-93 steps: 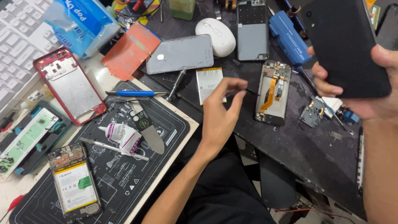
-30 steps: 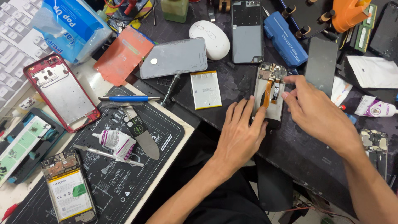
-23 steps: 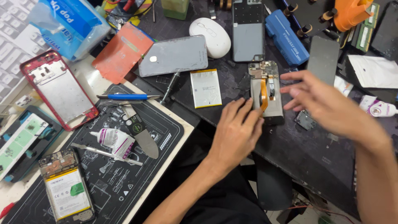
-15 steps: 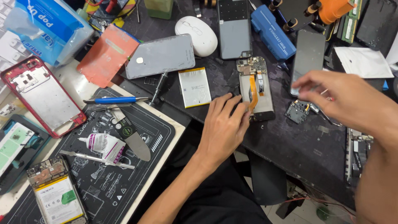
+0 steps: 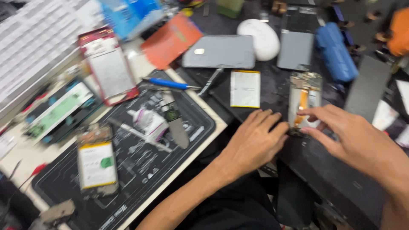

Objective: The person removes a battery and internal components from a mobile phone and then uses a screwdriver to install and secure a component onto the phone frame.

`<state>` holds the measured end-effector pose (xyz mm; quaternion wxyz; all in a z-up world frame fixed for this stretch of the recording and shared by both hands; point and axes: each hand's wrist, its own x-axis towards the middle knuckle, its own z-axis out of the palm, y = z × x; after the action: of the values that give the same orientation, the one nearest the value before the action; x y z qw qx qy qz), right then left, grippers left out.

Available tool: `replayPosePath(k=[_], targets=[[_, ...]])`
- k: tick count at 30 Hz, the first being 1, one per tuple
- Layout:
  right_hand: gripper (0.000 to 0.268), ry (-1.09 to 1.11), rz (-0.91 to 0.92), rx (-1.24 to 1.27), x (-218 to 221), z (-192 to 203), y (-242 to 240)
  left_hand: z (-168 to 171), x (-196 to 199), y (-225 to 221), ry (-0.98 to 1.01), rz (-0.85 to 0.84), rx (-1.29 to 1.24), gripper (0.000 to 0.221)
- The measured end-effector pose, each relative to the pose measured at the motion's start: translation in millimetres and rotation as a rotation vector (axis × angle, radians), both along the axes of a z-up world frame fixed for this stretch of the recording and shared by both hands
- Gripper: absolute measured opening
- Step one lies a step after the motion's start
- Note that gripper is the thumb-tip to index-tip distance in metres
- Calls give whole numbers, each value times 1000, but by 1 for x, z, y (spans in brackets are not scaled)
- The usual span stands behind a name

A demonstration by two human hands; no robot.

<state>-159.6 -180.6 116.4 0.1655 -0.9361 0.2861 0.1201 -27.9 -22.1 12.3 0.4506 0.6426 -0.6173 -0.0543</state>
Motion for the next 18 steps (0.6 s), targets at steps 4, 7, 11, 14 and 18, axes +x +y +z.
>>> replayPosePath(k=[4,7,11,14,18], targets=[[41,53,34,-38,23,-6,19,2,8,27,17,57,2,29],[37,-8,131,-101,41,-8,24,5,17,45,0,139,10,30],[27,-145,255,-152,69,-5,31,10,30,72,-22,270,4,31],[24,53,245,-370,95,0,44,13,36,89,-15,326,4,32],[20,-201,359,-199,137,8,71,15,39,108,-22,386,1,30]])
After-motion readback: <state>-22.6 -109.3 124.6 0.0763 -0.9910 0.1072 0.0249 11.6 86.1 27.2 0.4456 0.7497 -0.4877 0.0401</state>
